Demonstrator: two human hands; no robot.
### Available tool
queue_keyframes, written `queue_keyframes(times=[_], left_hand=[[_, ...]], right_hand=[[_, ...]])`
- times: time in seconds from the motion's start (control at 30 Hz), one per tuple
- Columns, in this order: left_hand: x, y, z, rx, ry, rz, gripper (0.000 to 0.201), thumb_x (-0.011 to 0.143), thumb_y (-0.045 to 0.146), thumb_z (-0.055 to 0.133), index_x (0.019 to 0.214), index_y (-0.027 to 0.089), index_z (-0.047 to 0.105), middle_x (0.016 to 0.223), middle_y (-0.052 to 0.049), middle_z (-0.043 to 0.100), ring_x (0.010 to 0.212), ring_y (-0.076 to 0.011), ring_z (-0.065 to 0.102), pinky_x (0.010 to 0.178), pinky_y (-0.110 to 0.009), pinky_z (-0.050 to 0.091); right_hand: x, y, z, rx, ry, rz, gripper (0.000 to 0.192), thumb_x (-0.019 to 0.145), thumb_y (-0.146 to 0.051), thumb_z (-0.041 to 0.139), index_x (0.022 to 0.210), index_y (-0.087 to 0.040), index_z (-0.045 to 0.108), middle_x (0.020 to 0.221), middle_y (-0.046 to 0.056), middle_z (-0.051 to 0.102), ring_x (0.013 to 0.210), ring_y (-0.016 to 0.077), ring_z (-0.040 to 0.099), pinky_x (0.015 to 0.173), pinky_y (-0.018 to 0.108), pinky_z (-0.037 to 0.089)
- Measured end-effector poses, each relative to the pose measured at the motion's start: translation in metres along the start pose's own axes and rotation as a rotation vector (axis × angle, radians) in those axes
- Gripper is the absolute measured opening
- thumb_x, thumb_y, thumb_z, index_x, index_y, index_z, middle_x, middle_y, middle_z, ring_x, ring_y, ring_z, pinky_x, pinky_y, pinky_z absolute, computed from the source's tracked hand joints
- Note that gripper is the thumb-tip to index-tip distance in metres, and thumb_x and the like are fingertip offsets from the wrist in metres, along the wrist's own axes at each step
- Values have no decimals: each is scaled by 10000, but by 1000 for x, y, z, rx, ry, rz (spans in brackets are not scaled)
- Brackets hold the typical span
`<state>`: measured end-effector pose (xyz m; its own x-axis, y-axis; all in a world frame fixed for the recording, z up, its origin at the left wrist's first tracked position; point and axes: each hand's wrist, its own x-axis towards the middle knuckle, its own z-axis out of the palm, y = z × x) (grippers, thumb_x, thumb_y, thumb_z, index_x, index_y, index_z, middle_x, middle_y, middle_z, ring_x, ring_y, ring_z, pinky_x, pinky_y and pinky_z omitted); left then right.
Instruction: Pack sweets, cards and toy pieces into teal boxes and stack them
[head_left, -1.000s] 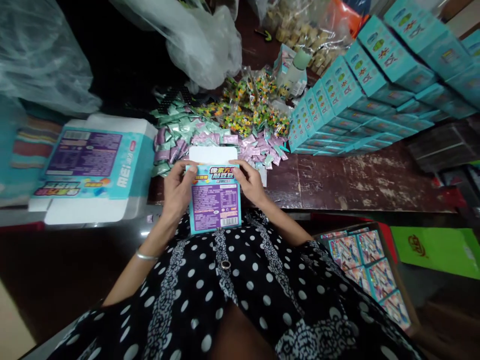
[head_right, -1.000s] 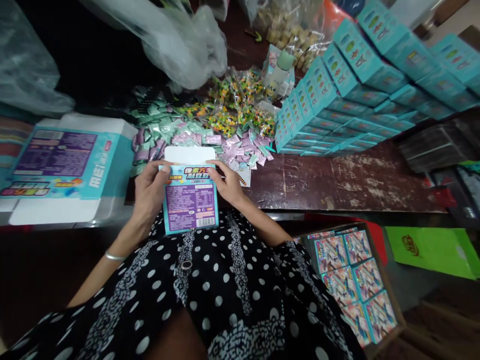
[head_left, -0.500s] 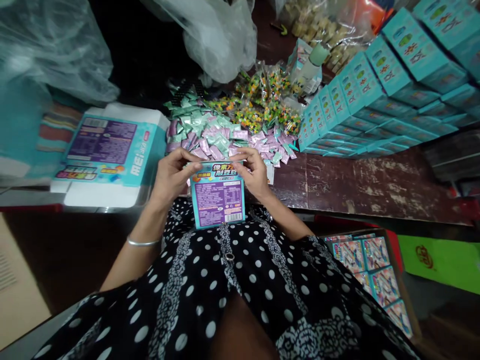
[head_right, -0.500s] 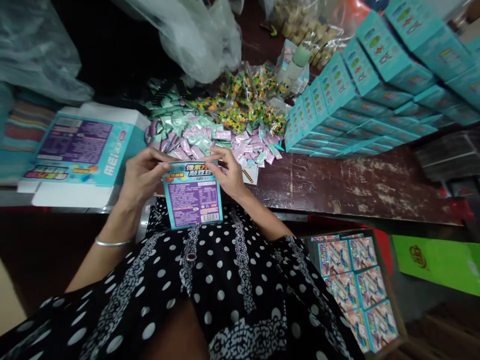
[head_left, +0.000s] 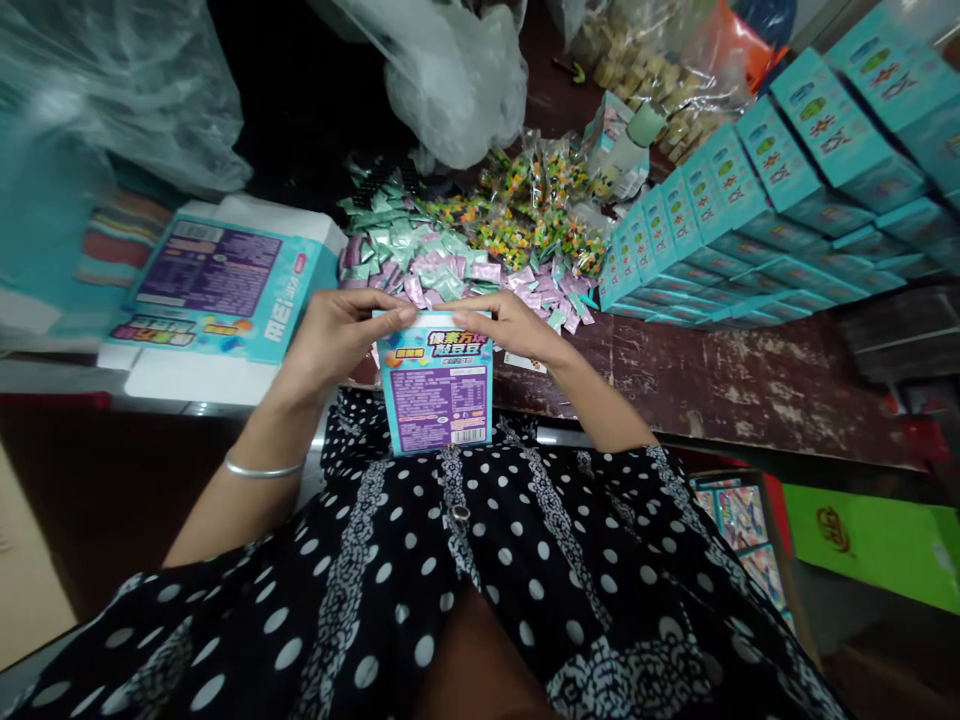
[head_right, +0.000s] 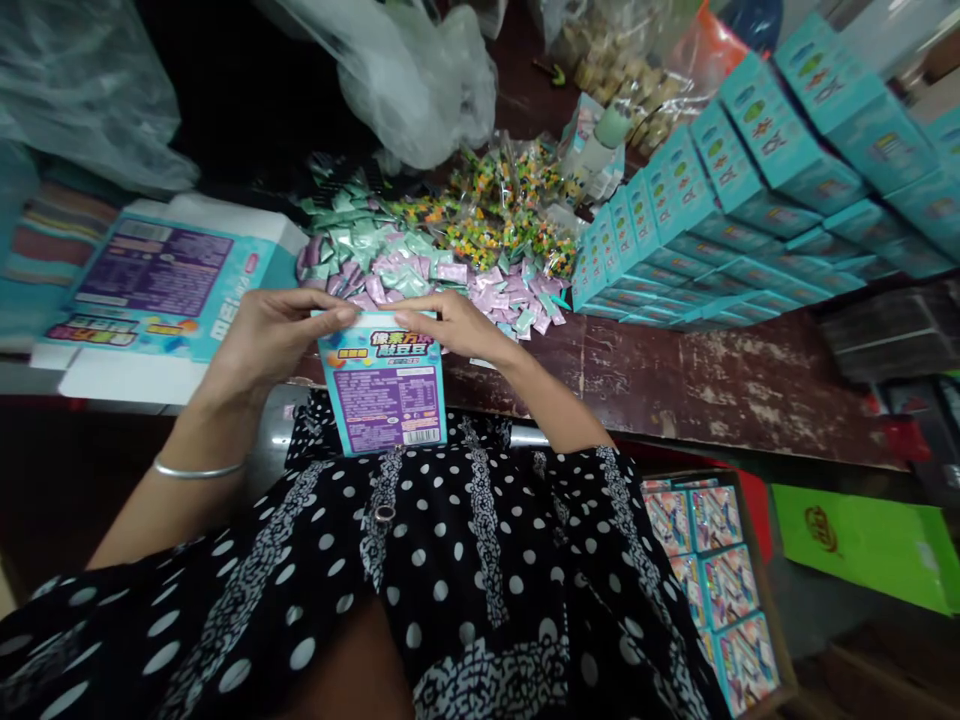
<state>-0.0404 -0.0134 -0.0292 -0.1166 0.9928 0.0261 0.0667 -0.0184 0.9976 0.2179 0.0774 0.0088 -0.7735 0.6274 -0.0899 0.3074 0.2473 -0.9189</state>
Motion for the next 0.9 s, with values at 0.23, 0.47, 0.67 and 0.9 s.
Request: queue_keyframes(times=[0.23, 0.47, 0.67, 0.9], left_hand=[[-15, -9, -2, -15, -60, 49, 430, 952, 648, 862, 979, 220, 888, 935, -82, 814, 938, -274, 790, 759, -382, 686], [-40, -36, 9, -82, -68, 102, 410, 839, 602, 966, 1088, 291, 872, 1116, -84, 834, 1006, -273, 771, 888, -408, 676], [-12, 2, 35, -66, -99, 232, 432, 886, 645, 913, 1040, 253, 816, 1006, -74, 785, 889, -257, 724, 765, -368, 624], [44, 51, 29, 140, -162, 438, 488, 1011, 667, 753, 1428, 413, 758, 1294, -42, 818, 1080, -334, 775, 794, -416, 648]], right_hand=[[-16, -3, 5, -53, -16, -21, 686, 1113, -803, 508, 1412, -289, 849, 1406, 51, 829, 1310, 240, 756, 1171, 411, 560], [-38, 11, 14, -195, -21, -121, 645, 1159, -762, 429, 1537, -366, 771, 1560, 44, 757, 1404, 248, 712, 1225, 448, 535], [-36, -36, -29, -438, 2, -225, 484, 1112, -683, 637, 1269, -293, 878, 1279, 60, 843, 1183, 246, 748, 1112, 426, 552], [-60, -120, -76, -562, -63, -307, 376, 1206, -368, 518, 1476, -321, 774, 1510, 33, 762, 1344, 192, 696, 1180, 327, 511]])
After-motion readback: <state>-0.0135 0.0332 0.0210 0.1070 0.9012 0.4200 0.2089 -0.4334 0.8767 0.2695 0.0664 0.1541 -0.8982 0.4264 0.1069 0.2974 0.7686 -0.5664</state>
